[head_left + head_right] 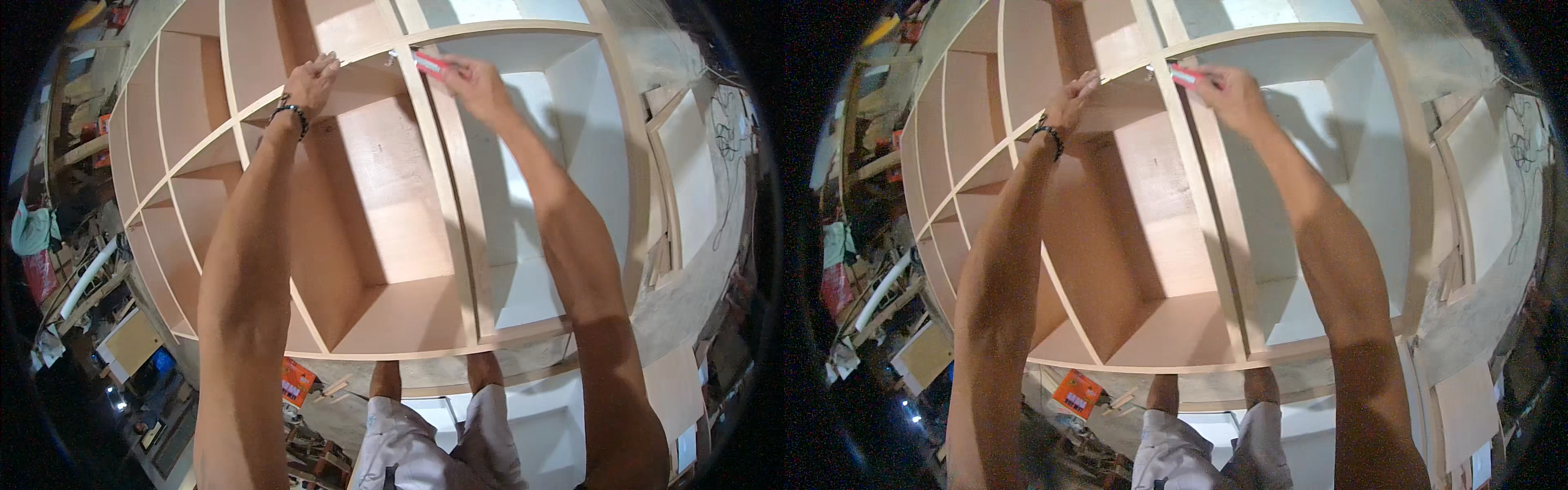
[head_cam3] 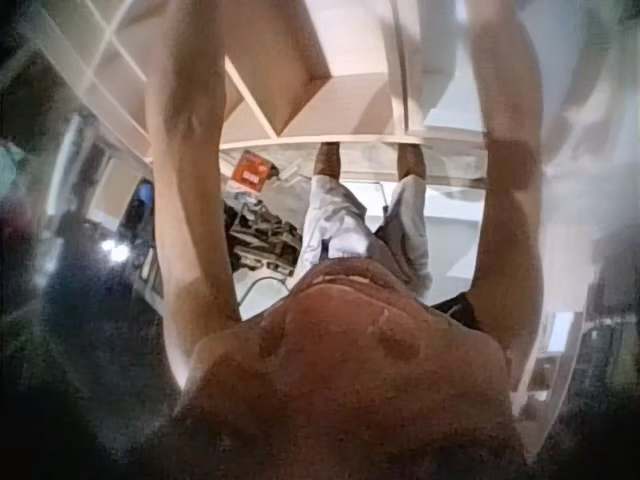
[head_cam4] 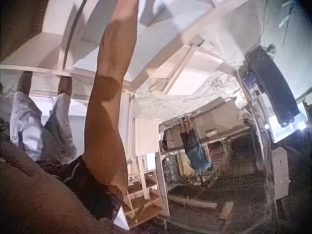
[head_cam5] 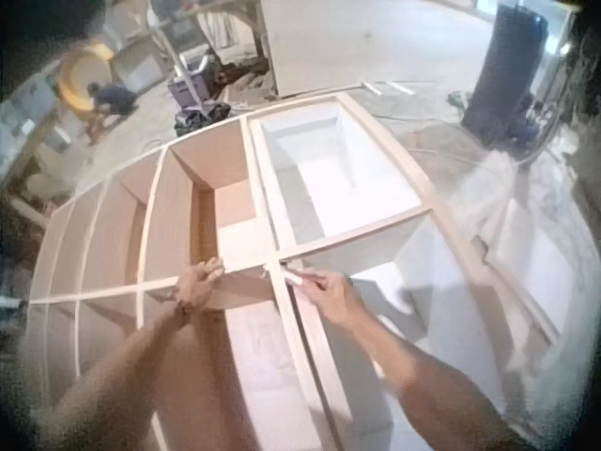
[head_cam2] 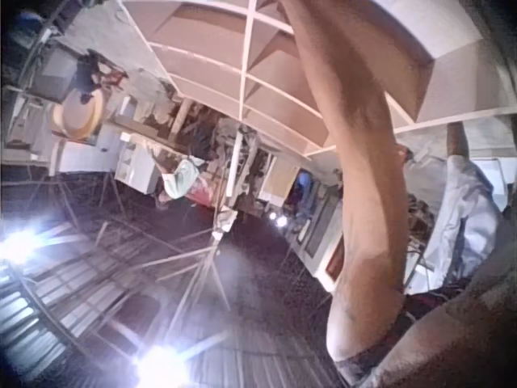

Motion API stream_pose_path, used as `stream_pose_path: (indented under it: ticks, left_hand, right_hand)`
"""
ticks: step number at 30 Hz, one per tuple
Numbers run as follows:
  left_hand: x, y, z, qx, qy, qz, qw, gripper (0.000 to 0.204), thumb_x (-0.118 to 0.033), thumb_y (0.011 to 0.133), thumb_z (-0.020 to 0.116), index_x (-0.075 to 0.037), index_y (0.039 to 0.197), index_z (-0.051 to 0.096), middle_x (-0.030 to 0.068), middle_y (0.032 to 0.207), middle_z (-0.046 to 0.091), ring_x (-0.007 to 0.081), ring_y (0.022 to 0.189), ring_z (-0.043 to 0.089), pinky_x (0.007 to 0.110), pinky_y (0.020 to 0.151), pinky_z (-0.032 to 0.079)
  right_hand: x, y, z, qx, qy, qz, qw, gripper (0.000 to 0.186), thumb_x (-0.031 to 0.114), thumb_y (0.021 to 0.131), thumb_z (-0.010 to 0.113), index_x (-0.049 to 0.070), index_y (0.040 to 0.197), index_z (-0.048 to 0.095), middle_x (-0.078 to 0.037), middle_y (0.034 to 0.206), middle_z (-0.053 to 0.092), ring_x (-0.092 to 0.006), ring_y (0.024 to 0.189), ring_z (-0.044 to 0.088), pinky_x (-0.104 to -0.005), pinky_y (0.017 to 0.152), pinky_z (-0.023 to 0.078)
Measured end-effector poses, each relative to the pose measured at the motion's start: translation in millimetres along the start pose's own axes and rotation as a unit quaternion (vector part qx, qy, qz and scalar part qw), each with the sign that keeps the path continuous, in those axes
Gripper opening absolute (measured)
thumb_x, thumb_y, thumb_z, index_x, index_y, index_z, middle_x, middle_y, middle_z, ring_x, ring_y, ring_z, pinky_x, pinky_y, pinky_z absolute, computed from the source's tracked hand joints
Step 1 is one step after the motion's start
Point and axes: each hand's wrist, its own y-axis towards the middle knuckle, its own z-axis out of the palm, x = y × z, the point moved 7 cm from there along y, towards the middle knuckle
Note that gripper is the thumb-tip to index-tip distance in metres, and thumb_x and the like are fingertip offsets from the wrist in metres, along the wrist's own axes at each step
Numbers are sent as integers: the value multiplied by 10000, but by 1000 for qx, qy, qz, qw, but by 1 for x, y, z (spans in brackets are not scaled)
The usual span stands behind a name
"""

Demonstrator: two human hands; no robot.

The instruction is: The person trims the edges of a wooden shelving unit using a utility knife and then sands the surfaces and edges with a sanding block.

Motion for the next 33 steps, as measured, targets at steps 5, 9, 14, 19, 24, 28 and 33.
stream_pose_path:
  ticks: [5, 9, 14, 19, 24, 28, 33]
  left_hand:
    - [10, -5, -5, -15, -5, -21, 1000, 541, -433, 1058, 552, -49, 1437, 603, 169, 1553, 515, 292, 1478, 453, 358, 1223, 357]
    - [-1, -4, -3, -16, -11, -23, 1000, 539, -432, 1052, 563, -35, 1413, 621, 170, 1539, 532, 299, 1461, 475, 363, 1208, 375]
    - [-8, -9, -1, -48, -34, -61, 996, 518, -410, 1016, 626, -17, 1351, 665, 208, 1501, 556, 323, 1423, 518, 374, 1194, 393]
    - [-77, -64, 36, -363, -93, 44, 926, 329, -268, 935, 760, -8, 1136, 781, 195, 1103, 772, 263, 1048, 730, 358, 939, 554]
    - [-87, -52, 93, -350, -385, -114, 846, 248, -96, 885, 760, 70, 1069, 744, 131, 874, 738, 200, 779, 691, 341, 753, 562]
    - [-99, -44, 100, -299, -424, -165, 839, 227, -78, 896, 807, 53, 1072, 750, 122, 994, 759, 180, 879, 691, 295, 821, 548]
    - [-84, -33, 98, -244, -490, -153, 823, 305, -113, 857, 856, 51, 1076, 721, 97, 943, 738, 157, 835, 672, 275, 799, 543]
  right_hand:
    - [6, -12, 2, 137, -39, 78, 987, 426, 287, 1018, 623, 46, 1366, 675, 65, 757, 560, -37, 655, 444, -232, 580, 370]
    - [3, -10, -11, 150, -37, 66, 986, 417, 307, 1022, 633, 72, 1363, 682, 71, 757, 572, -20, 625, 431, -230, 536, 349]
    - [-3, -12, -9, 170, -18, 56, 984, 398, 281, 1030, 637, 70, 1365, 679, 46, 867, 648, -38, 737, 499, -230, 642, 427]
    - [8, -23, -4, 147, -23, 24, 989, 394, 252, 1027, 649, 59, 1370, 675, 13, 1003, 700, -61, 844, 555, -253, 774, 490]
    - [19, -30, 0, 51, -71, -86, 992, 395, 244, 1019, 657, 30, 1350, 681, -9, 1037, 719, -85, 888, 592, -249, 832, 500]
    - [4, -36, -22, 48, -52, -35, 997, 378, 236, 1020, 639, 12, 1320, 692, -28, 1010, 723, -92, 878, 603, -260, 820, 504]
    - [-5, -61, -55, -28, -78, 50, 995, 365, 219, 984, 647, 57, 1308, 694, -134, 1136, 763, -204, 991, 697, -341, 909, 528]
